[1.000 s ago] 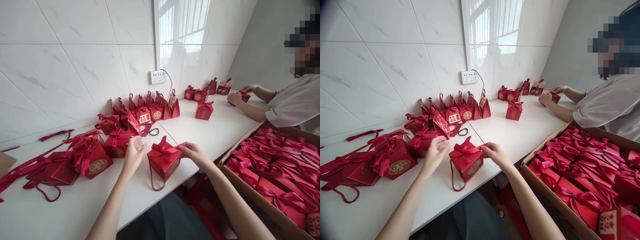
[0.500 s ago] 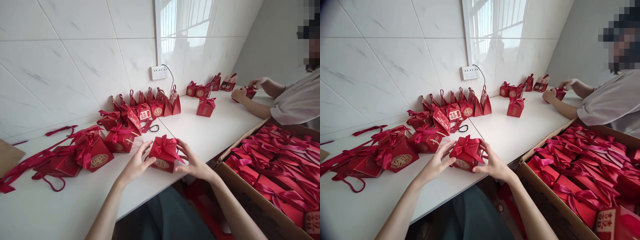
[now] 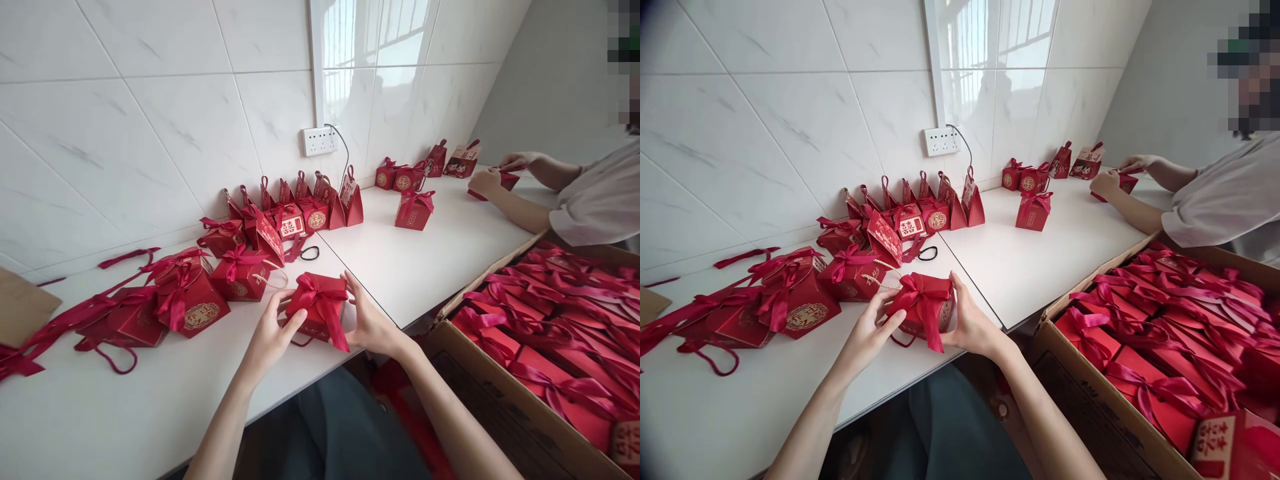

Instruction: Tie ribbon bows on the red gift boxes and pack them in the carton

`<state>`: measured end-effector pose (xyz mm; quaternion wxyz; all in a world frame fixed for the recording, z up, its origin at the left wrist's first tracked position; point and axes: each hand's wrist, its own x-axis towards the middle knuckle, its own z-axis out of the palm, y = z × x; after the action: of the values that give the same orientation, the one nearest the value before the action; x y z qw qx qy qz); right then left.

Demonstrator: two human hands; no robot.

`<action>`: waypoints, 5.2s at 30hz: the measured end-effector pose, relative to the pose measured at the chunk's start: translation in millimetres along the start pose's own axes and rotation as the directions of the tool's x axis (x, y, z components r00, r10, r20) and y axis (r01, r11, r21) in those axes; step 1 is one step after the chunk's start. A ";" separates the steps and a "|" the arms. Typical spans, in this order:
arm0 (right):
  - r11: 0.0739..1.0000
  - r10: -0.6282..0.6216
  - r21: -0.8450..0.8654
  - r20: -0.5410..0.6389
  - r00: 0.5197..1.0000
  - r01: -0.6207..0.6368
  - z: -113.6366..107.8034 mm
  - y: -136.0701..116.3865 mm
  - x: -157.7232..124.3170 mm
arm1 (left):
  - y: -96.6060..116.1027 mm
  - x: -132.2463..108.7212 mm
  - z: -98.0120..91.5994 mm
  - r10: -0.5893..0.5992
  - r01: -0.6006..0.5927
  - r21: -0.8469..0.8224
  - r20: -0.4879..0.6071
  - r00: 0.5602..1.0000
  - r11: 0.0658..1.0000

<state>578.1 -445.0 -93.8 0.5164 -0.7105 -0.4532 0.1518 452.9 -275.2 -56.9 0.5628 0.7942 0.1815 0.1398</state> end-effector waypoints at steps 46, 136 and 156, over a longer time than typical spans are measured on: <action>0.922 -0.322 -0.315 -0.298 0.899 0.225 -53.2 -70.4 -126.4 | 93.6 -86.6 68.1 0.954 -0.798 0.527 -0.101 0.283 0.292; 0.962 0.171 0.243 -0.175 0.970 -0.125 -33.3 -84.4 -85.1 | 46.4 -54.4 64.4 0.497 -0.513 0.009 -0.260 0.828 0.859; 0.889 -0.252 0.252 -0.427 0.869 0.382 -0.7 -64.1 -72.7 | 7.8 -44.2 83.2 0.673 -0.679 -0.372 -0.169 0.720 0.633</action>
<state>507.9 -500.1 -56.0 0.7237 -0.5447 -0.4237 -0.0044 449.8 -367.4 -77.6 0.6207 0.6672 -0.1582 0.3801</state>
